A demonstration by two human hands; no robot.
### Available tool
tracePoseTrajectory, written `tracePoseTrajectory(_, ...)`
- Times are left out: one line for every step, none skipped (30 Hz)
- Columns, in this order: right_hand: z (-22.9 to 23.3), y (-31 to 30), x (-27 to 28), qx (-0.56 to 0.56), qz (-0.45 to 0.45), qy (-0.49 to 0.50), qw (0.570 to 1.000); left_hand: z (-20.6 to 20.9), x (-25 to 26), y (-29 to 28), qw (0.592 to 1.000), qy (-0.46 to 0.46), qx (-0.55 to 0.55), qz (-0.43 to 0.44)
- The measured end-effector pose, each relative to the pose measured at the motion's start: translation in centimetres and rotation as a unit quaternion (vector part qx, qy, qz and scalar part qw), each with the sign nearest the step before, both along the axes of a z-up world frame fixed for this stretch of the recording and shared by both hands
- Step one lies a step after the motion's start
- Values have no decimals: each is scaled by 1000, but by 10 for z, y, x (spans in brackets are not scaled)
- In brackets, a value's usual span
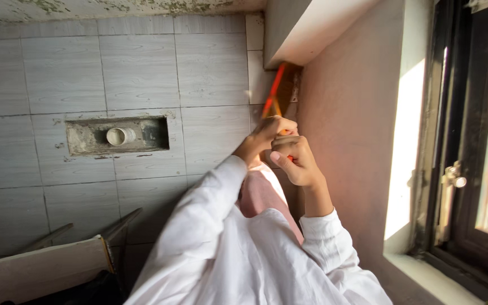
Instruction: The person sweeps a tiled floor using a broom and dustpan, gathering debris into the dustpan. They move around the room, sweeping near a bed, a suitcase, and a doorway, and eventually walk out of the room with the collected dirt.
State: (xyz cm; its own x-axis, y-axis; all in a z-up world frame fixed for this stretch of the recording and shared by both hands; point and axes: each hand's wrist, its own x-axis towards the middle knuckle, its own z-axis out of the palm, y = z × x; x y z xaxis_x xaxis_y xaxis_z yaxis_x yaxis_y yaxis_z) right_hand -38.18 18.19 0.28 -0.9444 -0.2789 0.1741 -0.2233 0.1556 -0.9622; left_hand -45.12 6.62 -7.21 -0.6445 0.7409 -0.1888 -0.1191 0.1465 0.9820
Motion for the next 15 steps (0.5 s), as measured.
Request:
tracePoseTrajectory(1, 9, -2, -16, -4, -28, 999, -6, -3, 2, 998, 56, -22, -5)
tracePoseTrajectory(2, 21, -9, -22, 9, -4, 1000, -15, -11, 10, 992, 115, -43, -9)
tracePoseTrajectory(4, 29, -16, -28, 22, 21, 999, -23, -20, 19, 983, 173, -65, -13)
tracePoseTrajectory(5, 29, -21, -41, 37, 43, 998, -30, -26, 18, 969, 229, -94, -18)
tracePoseTrajectory(8, 30, -27, -47, 45, 41, 997, -36, -32, 16, 965, 245, -98, 1)
tracePoseTrajectory(10, 34, -32, -52, 51, 38, 997, -41, -37, 18, 960, 259, -101, 19)
tracePoseTrajectory(11, 39, -37, -56, 58, 34, 996, -44, -40, 17, 956, 273, -112, 12)
tracePoseTrajectory(14, 42, -42, -48, 54, 42, 997, -43, -43, 15, 949, 290, -122, 5)
tracePoseTrajectory(18, 45, -44, -39, 50, 51, 997, -40, -47, 18, 943, 306, -133, -3)
tracePoseTrajectory(22, 46, -43, -34, 48, 54, 997, -35, -48, 22, 939, 325, -108, 28)
tracePoseTrajectory(28, 50, -44, -50, 30, 57, 997, -28, -49, 27, 934, 343, -84, 59)
tracePoseTrajectory(36, 54, -48, -68, 12, 60, 996, -19, -51, 32, 926, 362, -61, 90)
tracePoseTrajectory(46, 57, -50, -85, -5, 64, 994, -7, -51, 39, 923, 365, -60, 107)
tracePoseTrajectory(61, 61, -53, -79, -27, 62, 995, 6, -53, 50, 918, 371, -58, 125)
tracePoseTrajectory(78, 65, -53, -73, -48, 60, 994, 19, -54, 60, 913, 377, -56, 143)
